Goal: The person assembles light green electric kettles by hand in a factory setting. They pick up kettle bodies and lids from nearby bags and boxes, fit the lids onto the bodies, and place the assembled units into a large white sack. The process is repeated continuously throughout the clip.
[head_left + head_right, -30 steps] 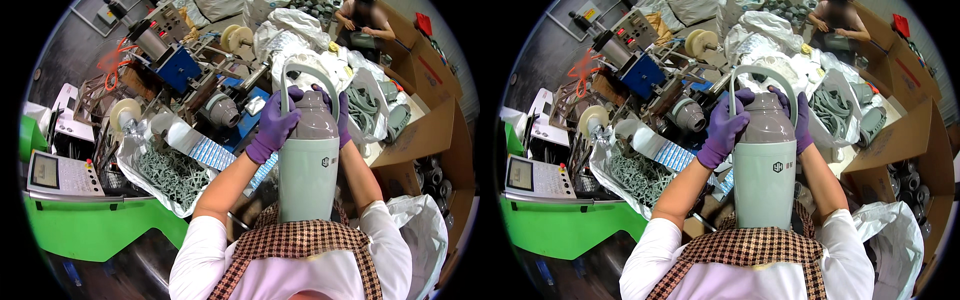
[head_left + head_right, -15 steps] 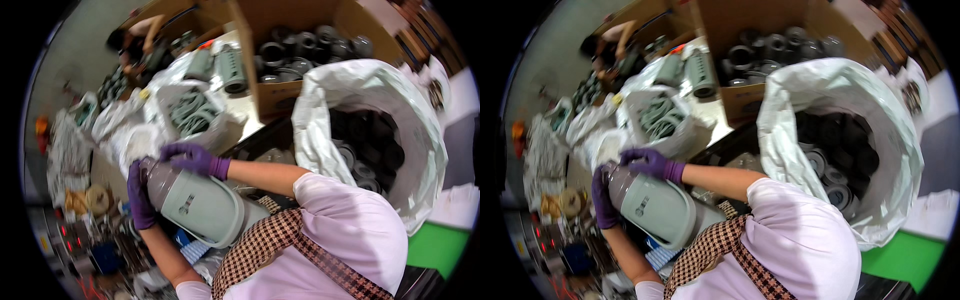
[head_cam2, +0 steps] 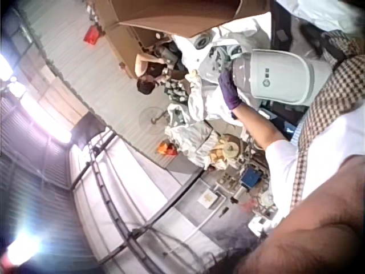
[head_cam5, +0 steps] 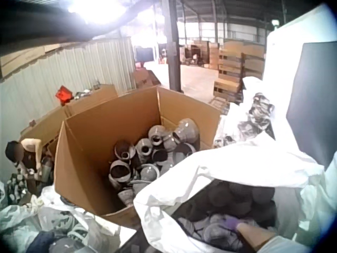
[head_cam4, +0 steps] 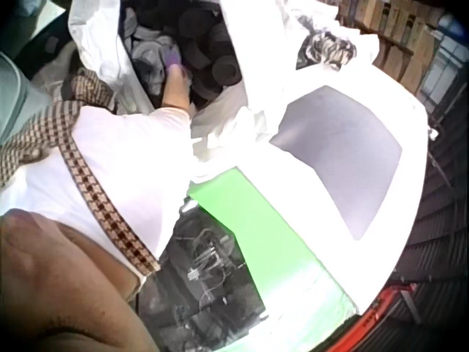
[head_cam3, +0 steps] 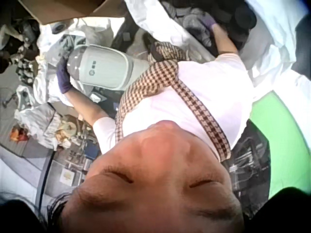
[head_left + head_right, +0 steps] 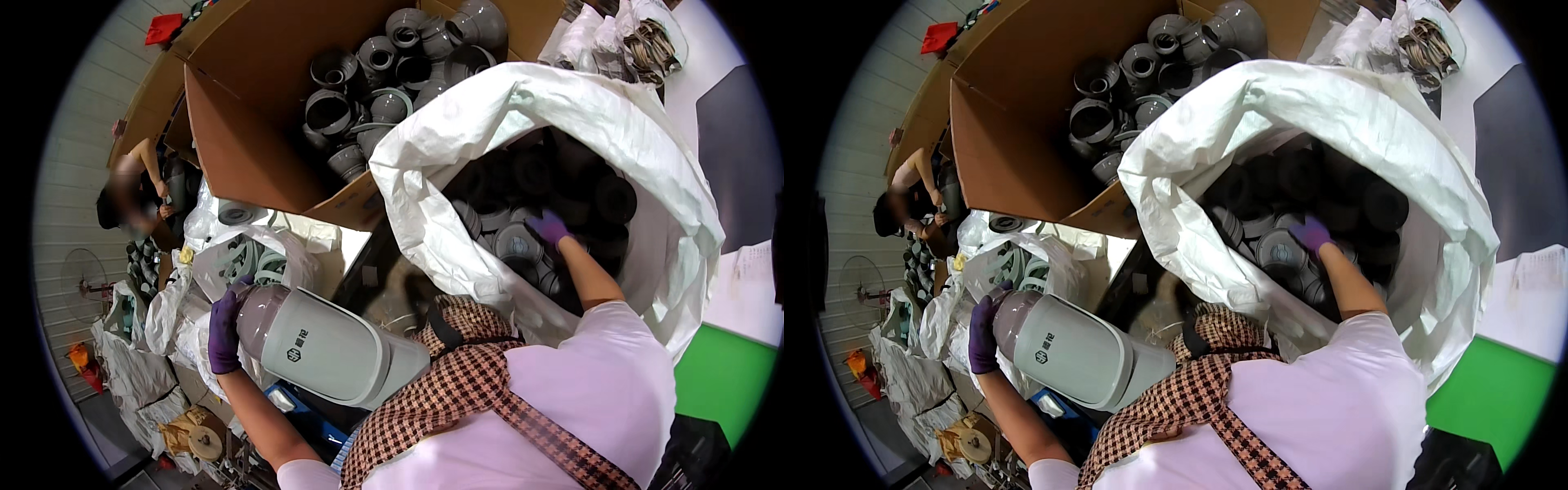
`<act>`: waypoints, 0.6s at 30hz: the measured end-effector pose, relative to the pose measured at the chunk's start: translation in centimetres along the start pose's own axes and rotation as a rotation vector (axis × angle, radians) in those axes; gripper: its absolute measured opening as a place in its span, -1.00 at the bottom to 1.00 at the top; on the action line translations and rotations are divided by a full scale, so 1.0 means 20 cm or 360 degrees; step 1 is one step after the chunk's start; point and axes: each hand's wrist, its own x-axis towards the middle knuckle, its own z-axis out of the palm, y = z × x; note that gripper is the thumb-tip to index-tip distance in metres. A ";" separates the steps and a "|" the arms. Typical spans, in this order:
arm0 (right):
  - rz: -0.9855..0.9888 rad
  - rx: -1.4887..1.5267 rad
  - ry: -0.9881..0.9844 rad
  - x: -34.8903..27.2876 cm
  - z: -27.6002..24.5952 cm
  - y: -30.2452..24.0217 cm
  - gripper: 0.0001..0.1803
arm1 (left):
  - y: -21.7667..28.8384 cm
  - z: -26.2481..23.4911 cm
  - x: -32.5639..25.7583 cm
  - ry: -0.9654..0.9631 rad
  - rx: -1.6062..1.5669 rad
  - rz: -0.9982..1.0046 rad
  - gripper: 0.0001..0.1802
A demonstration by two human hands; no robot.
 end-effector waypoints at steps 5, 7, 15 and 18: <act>-0.0195 0.0259 -0.0107 0.11 0.39 0.27 -0.23 | 0.06 0.04 0.05 0.0024 0.0382 0.0244 -0.64; -0.0170 0.0371 -0.0106 0.06 0.32 0.17 -0.36 | 0.08 0.03 0.01 0.0116 0.0685 0.0404 -0.66; -0.0724 0.0785 0.0519 -0.59 -0.43 -0.69 -0.57 | -0.31 -0.16 -0.78 0.1015 -0.1210 -0.0023 -0.42; -0.0406 0.2272 -0.1145 -0.72 -0.12 -0.76 -0.61 | -0.52 -0.08 -1.11 0.1126 -0.1773 0.0159 -0.32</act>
